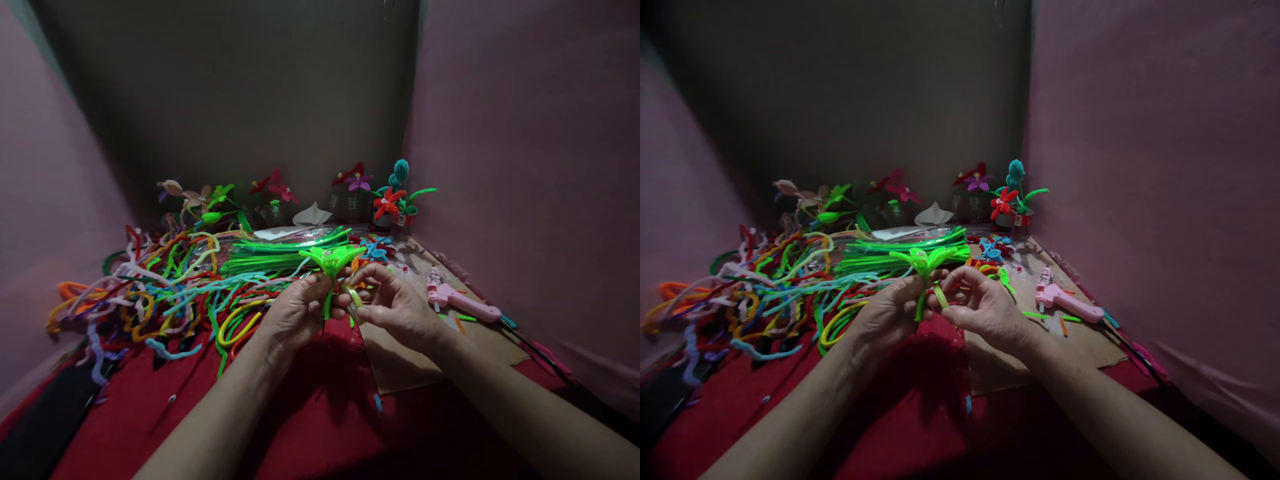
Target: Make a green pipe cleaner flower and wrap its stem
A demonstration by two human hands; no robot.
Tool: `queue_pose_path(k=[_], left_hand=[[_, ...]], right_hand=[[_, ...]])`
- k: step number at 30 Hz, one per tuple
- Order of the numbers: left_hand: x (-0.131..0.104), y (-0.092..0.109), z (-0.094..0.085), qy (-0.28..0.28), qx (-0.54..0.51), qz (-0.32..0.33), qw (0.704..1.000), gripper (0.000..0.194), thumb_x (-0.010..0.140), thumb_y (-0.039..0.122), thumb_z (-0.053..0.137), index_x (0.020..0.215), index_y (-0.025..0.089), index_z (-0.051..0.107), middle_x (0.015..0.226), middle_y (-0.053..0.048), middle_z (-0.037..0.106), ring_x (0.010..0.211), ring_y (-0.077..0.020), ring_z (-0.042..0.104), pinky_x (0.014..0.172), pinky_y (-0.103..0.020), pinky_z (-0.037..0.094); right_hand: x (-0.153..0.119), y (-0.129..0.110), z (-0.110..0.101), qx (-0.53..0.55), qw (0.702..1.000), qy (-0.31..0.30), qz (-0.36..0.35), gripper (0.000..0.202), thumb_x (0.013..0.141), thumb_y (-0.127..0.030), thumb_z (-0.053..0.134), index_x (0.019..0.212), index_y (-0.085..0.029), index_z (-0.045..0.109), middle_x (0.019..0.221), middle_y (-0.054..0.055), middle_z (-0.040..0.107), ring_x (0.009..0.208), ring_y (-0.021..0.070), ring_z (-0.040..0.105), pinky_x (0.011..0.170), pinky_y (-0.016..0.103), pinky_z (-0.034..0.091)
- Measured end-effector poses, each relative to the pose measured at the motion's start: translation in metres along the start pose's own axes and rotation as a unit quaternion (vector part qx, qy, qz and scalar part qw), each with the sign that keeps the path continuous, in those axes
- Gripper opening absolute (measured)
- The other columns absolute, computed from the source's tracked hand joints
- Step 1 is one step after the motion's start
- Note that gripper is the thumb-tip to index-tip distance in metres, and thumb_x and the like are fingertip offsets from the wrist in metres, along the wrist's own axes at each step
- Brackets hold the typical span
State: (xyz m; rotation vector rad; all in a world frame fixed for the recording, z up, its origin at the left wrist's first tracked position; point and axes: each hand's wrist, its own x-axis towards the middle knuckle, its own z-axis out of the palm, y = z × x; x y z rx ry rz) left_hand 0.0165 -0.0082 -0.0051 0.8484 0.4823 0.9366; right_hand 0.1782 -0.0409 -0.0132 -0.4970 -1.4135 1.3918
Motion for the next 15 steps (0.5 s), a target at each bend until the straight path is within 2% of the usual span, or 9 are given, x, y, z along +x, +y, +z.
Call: queue_pose_path(k=[4, 8, 12, 15], left_hand=[[0.0005, -0.0019, -0.0025, 0.012, -0.003, -0.005, 1.000, 0.019, 0.073, 0.017, 0.063, 0.090, 0.010, 0.067, 0.081, -0.008, 0.067, 0.058, -0.0116, 0.062, 0.046, -0.018, 0.050], [-0.0001, -0.0025, -0.0019, 0.024, -0.022, -0.004, 0.999, 0.013, 0.073, 0.015, 0.063, 0.084, 0.011, 0.067, 0.072, -0.006, 0.066, 0.057, -0.0126, 0.062, 0.044, -0.018, 0.049], [-0.0005, -0.0024, -0.0003, 0.018, -0.008, -0.010, 1.000, 0.019, 0.076, 0.017, 0.059, 0.092, 0.010, 0.066, 0.078, -0.008, 0.067, 0.058, -0.0122, 0.062, 0.045, -0.018, 0.049], [0.0002, -0.0018, -0.0006, 0.003, 0.000, -0.013, 1.000, 0.019, 0.078, 0.018, 0.058, 0.093, 0.010, 0.066, 0.086, -0.009, 0.068, 0.057, -0.0112, 0.062, 0.044, -0.017, 0.048]], right_hand=[[-0.0014, -0.0008, 0.0002, -0.024, 0.999, 0.013, -0.023, 0.018, 0.072, -0.013, 0.066, 0.084, -0.021, 0.056, 0.089, 0.000, 0.062, 0.086, 0.0133, 0.062, 0.081, 0.032, 0.049], [-0.0019, 0.0011, -0.0045, -0.022, 0.999, -0.006, -0.031, 0.035, 0.069, -0.015, 0.069, 0.101, -0.025, 0.057, 0.108, 0.004, 0.058, 0.098, 0.0161, 0.058, 0.087, 0.035, 0.047], [-0.0032, 0.0018, -0.0078, -0.047, 0.998, -0.042, -0.016, 0.034, 0.071, -0.017, 0.067, 0.103, -0.025, 0.058, 0.101, 0.003, 0.060, 0.094, 0.0160, 0.060, 0.076, 0.029, 0.051], [-0.0039, 0.0018, -0.0078, -0.076, 0.996, -0.008, -0.050, 0.030, 0.070, -0.020, 0.068, 0.098, -0.025, 0.058, 0.100, 0.002, 0.059, 0.097, 0.0165, 0.058, 0.079, 0.030, 0.050]])
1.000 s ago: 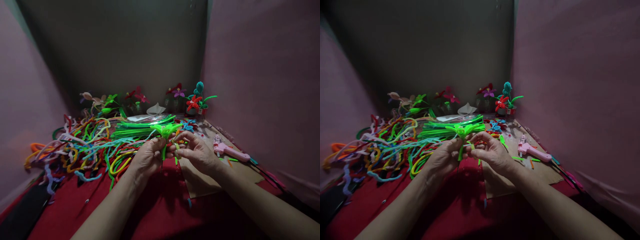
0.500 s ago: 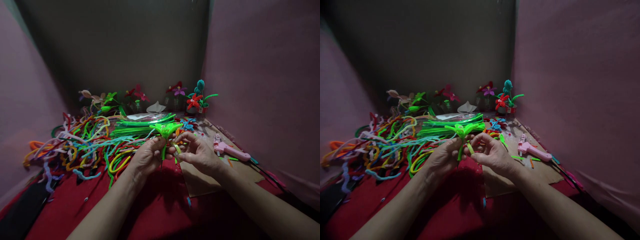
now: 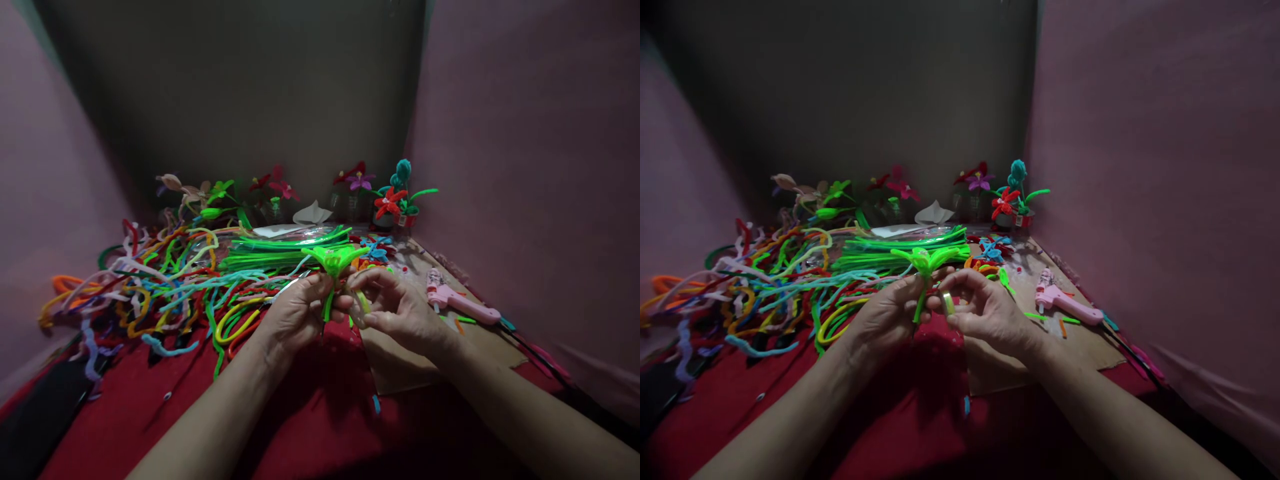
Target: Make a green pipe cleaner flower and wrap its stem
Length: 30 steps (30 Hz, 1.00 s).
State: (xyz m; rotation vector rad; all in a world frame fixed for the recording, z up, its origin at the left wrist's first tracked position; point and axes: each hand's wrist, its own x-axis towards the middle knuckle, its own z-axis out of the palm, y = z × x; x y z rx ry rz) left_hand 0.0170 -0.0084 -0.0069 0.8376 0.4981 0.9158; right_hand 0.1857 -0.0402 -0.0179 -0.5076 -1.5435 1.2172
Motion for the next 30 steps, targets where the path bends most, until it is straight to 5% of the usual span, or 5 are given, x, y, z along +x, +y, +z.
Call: queue_pose_path(k=[7, 15, 20, 26, 30], left_hand=[[0.001, -0.001, -0.001, 0.017, -0.030, -0.032, 0.999, 0.006, 0.073, 0.015, 0.064, 0.074, 0.010, 0.067, 0.069, -0.006, 0.067, 0.057, -0.0137, 0.064, 0.046, -0.020, 0.051], [-0.002, 0.000, 0.004, 0.010, -0.003, -0.012, 1.000, 0.016, 0.074, 0.015, 0.062, 0.087, 0.007, 0.067, 0.078, -0.011, 0.069, 0.062, -0.0134, 0.064, 0.050, -0.018, 0.053], [-0.001, 0.001, 0.004, 0.011, 0.005, -0.006, 1.000, 0.011, 0.073, 0.015, 0.065, 0.075, 0.005, 0.068, 0.070, -0.010, 0.069, 0.059, -0.0131, 0.064, 0.055, -0.018, 0.054], [0.001, -0.004, 0.002, 0.026, -0.008, -0.018, 0.999, 0.007, 0.071, 0.012, 0.066, 0.073, 0.006, 0.068, 0.069, -0.009, 0.068, 0.061, -0.0137, 0.064, 0.060, -0.021, 0.054], [0.000, -0.005, 0.005, 0.032, -0.019, -0.008, 0.999, 0.006, 0.072, 0.011, 0.063, 0.072, 0.006, 0.067, 0.069, -0.008, 0.067, 0.061, -0.0134, 0.063, 0.059, -0.022, 0.054]], right_hand=[[-0.002, -0.004, 0.003, -0.013, 0.999, 0.036, 0.006, 0.031, 0.070, -0.016, 0.069, 0.096, -0.026, 0.055, 0.101, 0.001, 0.057, 0.099, 0.0163, 0.056, 0.086, 0.034, 0.046], [-0.002, -0.008, 0.000, -0.024, 0.998, 0.047, 0.016, 0.026, 0.070, -0.019, 0.069, 0.092, -0.024, 0.056, 0.113, 0.005, 0.056, 0.103, 0.0187, 0.054, 0.086, 0.037, 0.045], [-0.005, -0.013, -0.002, -0.087, 0.995, 0.045, -0.009, 0.019, 0.072, -0.021, 0.067, 0.089, -0.020, 0.058, 0.092, 0.004, 0.058, 0.088, 0.0163, 0.056, 0.077, 0.032, 0.048], [-0.013, -0.013, 0.006, -0.324, 0.935, 0.088, -0.110, 0.015, 0.078, -0.017, 0.059, 0.092, -0.022, 0.058, 0.078, 0.001, 0.060, 0.068, 0.0128, 0.056, 0.061, 0.028, 0.048], [-0.015, -0.010, 0.008, -0.385, 0.906, 0.091, -0.153, 0.011, 0.080, -0.014, 0.057, 0.088, -0.022, 0.058, 0.072, 0.001, 0.061, 0.066, 0.0134, 0.056, 0.059, 0.029, 0.047]])
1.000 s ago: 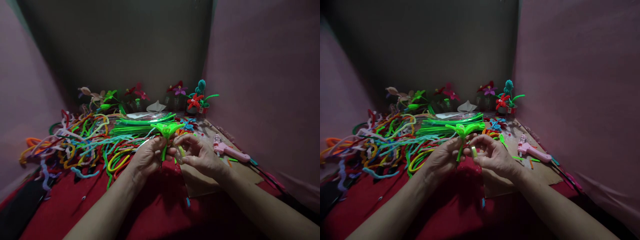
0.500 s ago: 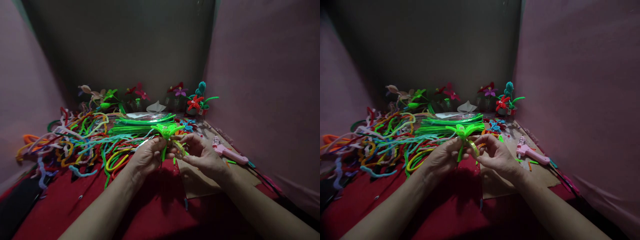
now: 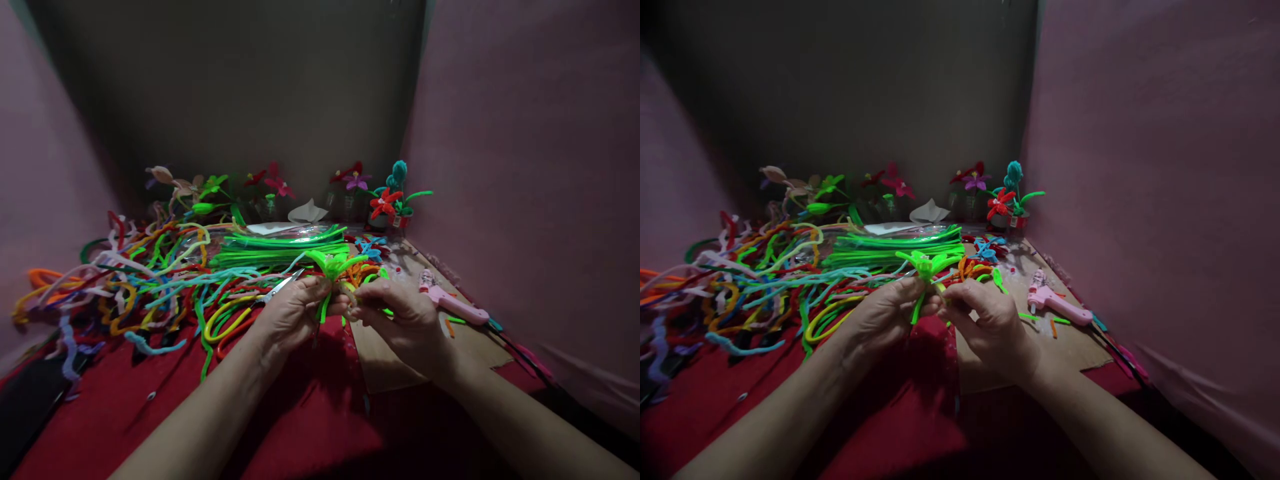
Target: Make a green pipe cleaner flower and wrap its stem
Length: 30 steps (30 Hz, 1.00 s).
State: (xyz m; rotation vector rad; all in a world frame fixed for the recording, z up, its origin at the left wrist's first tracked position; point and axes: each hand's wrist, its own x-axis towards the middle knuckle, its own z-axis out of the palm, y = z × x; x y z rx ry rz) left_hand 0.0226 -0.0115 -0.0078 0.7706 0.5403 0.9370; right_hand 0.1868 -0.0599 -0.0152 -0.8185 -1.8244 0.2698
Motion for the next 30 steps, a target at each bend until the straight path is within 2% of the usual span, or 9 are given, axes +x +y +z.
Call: queue_pose_path(k=[6, 9, 12, 16, 25, 28, 30], left_hand=[[-0.0025, 0.0008, 0.0071, 0.013, 0.006, 0.010, 1.000, 0.006, 0.072, 0.009, 0.063, 0.068, 0.005, 0.066, 0.066, -0.009, 0.066, 0.059, -0.0142, 0.063, 0.058, -0.022, 0.054], [-0.0022, 0.0008, 0.0062, 0.027, -0.009, 0.006, 1.000, 0.006, 0.073, 0.007, 0.061, 0.071, 0.006, 0.066, 0.067, -0.009, 0.067, 0.058, -0.0140, 0.064, 0.059, -0.023, 0.055], [-0.0011, 0.0002, 0.0036, 0.034, -0.027, 0.000, 0.999, 0.008, 0.074, 0.005, 0.059, 0.072, 0.007, 0.066, 0.068, -0.007, 0.067, 0.059, -0.0132, 0.064, 0.060, -0.023, 0.055], [-0.0009, -0.0005, 0.0042, 0.023, -0.028, -0.003, 0.999, 0.010, 0.075, 0.004, 0.057, 0.071, 0.007, 0.065, 0.066, -0.006, 0.066, 0.058, -0.0131, 0.064, 0.057, -0.021, 0.055], [-0.0024, -0.0029, 0.0066, 0.018, -0.008, 0.001, 1.000, 0.005, 0.072, 0.007, 0.061, 0.070, 0.006, 0.066, 0.069, -0.008, 0.067, 0.060, -0.0136, 0.063, 0.059, -0.021, 0.054], [-0.0030, -0.0026, 0.0068, 0.016, -0.009, 0.009, 1.000, 0.006, 0.072, 0.007, 0.061, 0.068, 0.006, 0.065, 0.065, -0.007, 0.065, 0.059, -0.0136, 0.063, 0.058, -0.022, 0.054], [-0.0036, -0.0020, 0.0074, 0.016, -0.014, 0.011, 1.000, 0.007, 0.073, 0.007, 0.060, 0.068, 0.006, 0.065, 0.063, -0.006, 0.064, 0.059, -0.0137, 0.063, 0.058, -0.023, 0.054]], right_hand=[[-0.0048, 0.0026, 0.0015, 0.003, 0.999, 0.023, 0.023, 0.006, 0.080, -0.017, 0.058, 0.077, -0.022, 0.057, 0.069, 0.001, 0.060, 0.068, 0.0151, 0.055, 0.065, 0.033, 0.047], [-0.0045, 0.0027, 0.0021, 0.007, 0.999, 0.038, 0.033, 0.011, 0.079, -0.017, 0.060, 0.088, -0.022, 0.057, 0.072, 0.000, 0.060, 0.067, 0.0144, 0.056, 0.065, 0.032, 0.047], [-0.0020, 0.0006, 0.0015, 0.003, 1.000, 0.022, 0.022, 0.020, 0.078, -0.015, 0.060, 0.096, -0.022, 0.057, 0.078, 0.001, 0.061, 0.070, 0.0143, 0.057, 0.065, 0.031, 0.048], [0.0002, -0.0029, 0.0004, 0.015, 0.999, 0.025, 0.013, 0.011, 0.078, -0.013, 0.060, 0.085, -0.021, 0.059, 0.073, 0.001, 0.061, 0.067, 0.0138, 0.056, 0.062, 0.029, 0.047], [-0.0052, 0.0039, 0.0021, 0.075, 0.996, 0.035, 0.038, 0.008, 0.078, -0.015, 0.060, 0.082, -0.022, 0.058, 0.069, 0.001, 0.059, 0.064, 0.0146, 0.055, 0.061, 0.032, 0.047], [-0.0064, 0.0039, 0.0021, 0.059, 0.997, 0.034, 0.039, 0.007, 0.078, -0.016, 0.060, 0.075, -0.022, 0.057, 0.067, 0.001, 0.057, 0.067, 0.0157, 0.054, 0.064, 0.034, 0.047], [-0.0067, 0.0031, 0.0024, 0.051, 0.997, 0.040, 0.042, 0.007, 0.077, -0.016, 0.061, 0.078, -0.022, 0.057, 0.068, 0.001, 0.056, 0.067, 0.0155, 0.054, 0.063, 0.033, 0.048]])
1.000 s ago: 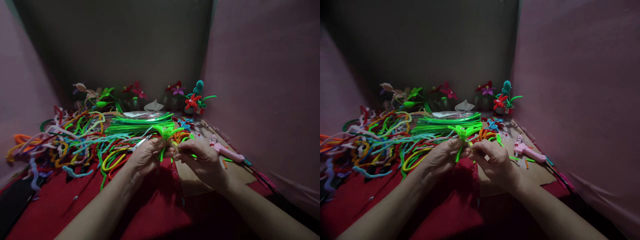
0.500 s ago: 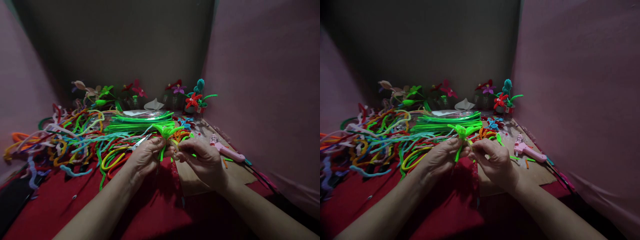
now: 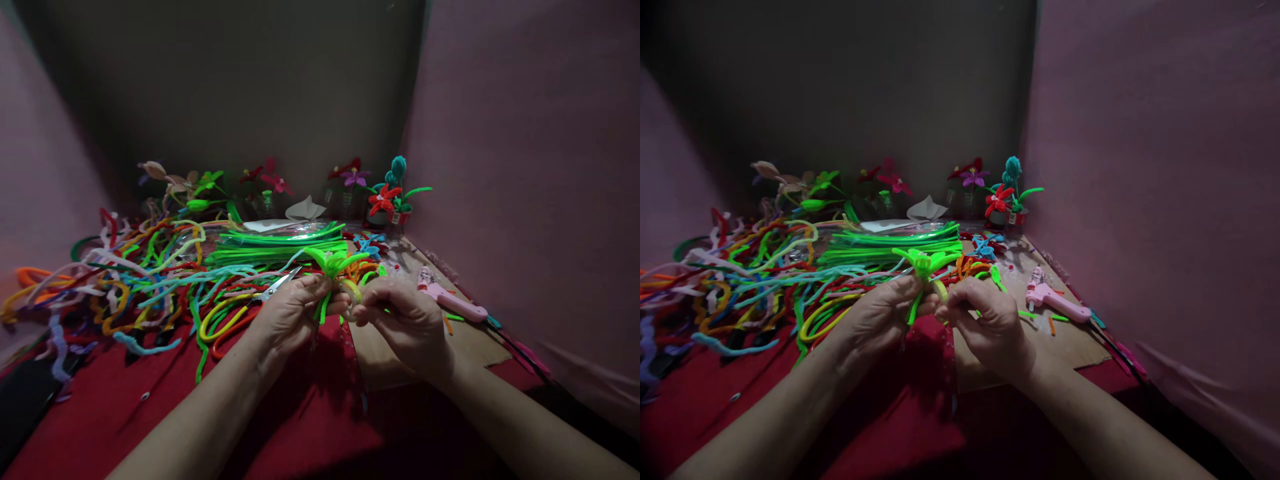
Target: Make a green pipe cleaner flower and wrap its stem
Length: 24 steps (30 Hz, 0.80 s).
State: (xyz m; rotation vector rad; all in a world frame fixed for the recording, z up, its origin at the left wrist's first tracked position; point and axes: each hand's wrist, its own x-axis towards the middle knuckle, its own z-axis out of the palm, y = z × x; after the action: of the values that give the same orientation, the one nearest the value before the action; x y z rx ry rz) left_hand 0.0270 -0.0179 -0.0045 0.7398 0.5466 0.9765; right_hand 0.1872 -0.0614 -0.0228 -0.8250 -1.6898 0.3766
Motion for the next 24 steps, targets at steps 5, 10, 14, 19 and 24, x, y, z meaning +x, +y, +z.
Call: queue_pose_path(k=[5, 10, 14, 19, 24], left_hand=[[-0.001, 0.001, 0.000, 0.012, -0.002, -0.009, 1.000, 0.008, 0.073, 0.005, 0.059, 0.071, 0.007, 0.066, 0.069, -0.007, 0.067, 0.060, -0.0129, 0.063, 0.059, -0.022, 0.054], [0.000, 0.001, -0.001, -0.005, 0.012, -0.006, 1.000, 0.006, 0.073, 0.008, 0.060, 0.072, 0.006, 0.066, 0.068, -0.008, 0.066, 0.062, -0.0136, 0.063, 0.060, -0.023, 0.054], [0.001, 0.000, -0.004, -0.029, 0.028, -0.005, 0.999, 0.008, 0.073, 0.013, 0.063, 0.073, 0.006, 0.065, 0.069, -0.009, 0.066, 0.062, -0.0154, 0.063, 0.061, -0.025, 0.053], [0.001, 0.000, -0.005, -0.034, 0.041, -0.013, 0.999, 0.011, 0.070, 0.014, 0.066, 0.074, 0.005, 0.065, 0.070, -0.010, 0.066, 0.063, -0.0154, 0.063, 0.061, -0.024, 0.052], [0.001, -0.001, -0.004, -0.063, 0.051, -0.005, 0.997, 0.014, 0.069, 0.018, 0.068, 0.071, 0.005, 0.063, 0.067, -0.010, 0.065, 0.057, -0.0140, 0.060, 0.055, -0.024, 0.049]], right_hand=[[-0.001, 0.000, 0.001, 0.006, 1.000, -0.007, 0.012, 0.023, 0.078, -0.016, 0.061, 0.100, -0.024, 0.058, 0.081, 0.003, 0.061, 0.073, 0.0161, 0.058, 0.066, 0.033, 0.051], [-0.002, 0.002, 0.002, 0.012, 1.000, -0.002, 0.028, 0.013, 0.075, -0.015, 0.064, 0.084, -0.022, 0.059, 0.072, 0.001, 0.059, 0.066, 0.0147, 0.056, 0.060, 0.030, 0.050], [-0.002, 0.001, 0.001, 0.038, 0.999, -0.012, 0.015, 0.008, 0.077, -0.014, 0.062, 0.076, -0.021, 0.057, 0.067, 0.001, 0.058, 0.065, 0.0143, 0.055, 0.061, 0.030, 0.049], [-0.002, -0.004, 0.001, 0.094, 0.994, 0.008, 0.061, 0.018, 0.074, -0.015, 0.065, 0.089, -0.020, 0.056, 0.075, 0.000, 0.056, 0.066, 0.0129, 0.058, 0.060, 0.029, 0.051], [0.001, -0.009, 0.002, 0.132, 0.987, -0.034, 0.084, 0.018, 0.079, -0.016, 0.059, 0.097, -0.020, 0.056, 0.070, 0.000, 0.060, 0.058, 0.0121, 0.059, 0.055, 0.028, 0.050]])
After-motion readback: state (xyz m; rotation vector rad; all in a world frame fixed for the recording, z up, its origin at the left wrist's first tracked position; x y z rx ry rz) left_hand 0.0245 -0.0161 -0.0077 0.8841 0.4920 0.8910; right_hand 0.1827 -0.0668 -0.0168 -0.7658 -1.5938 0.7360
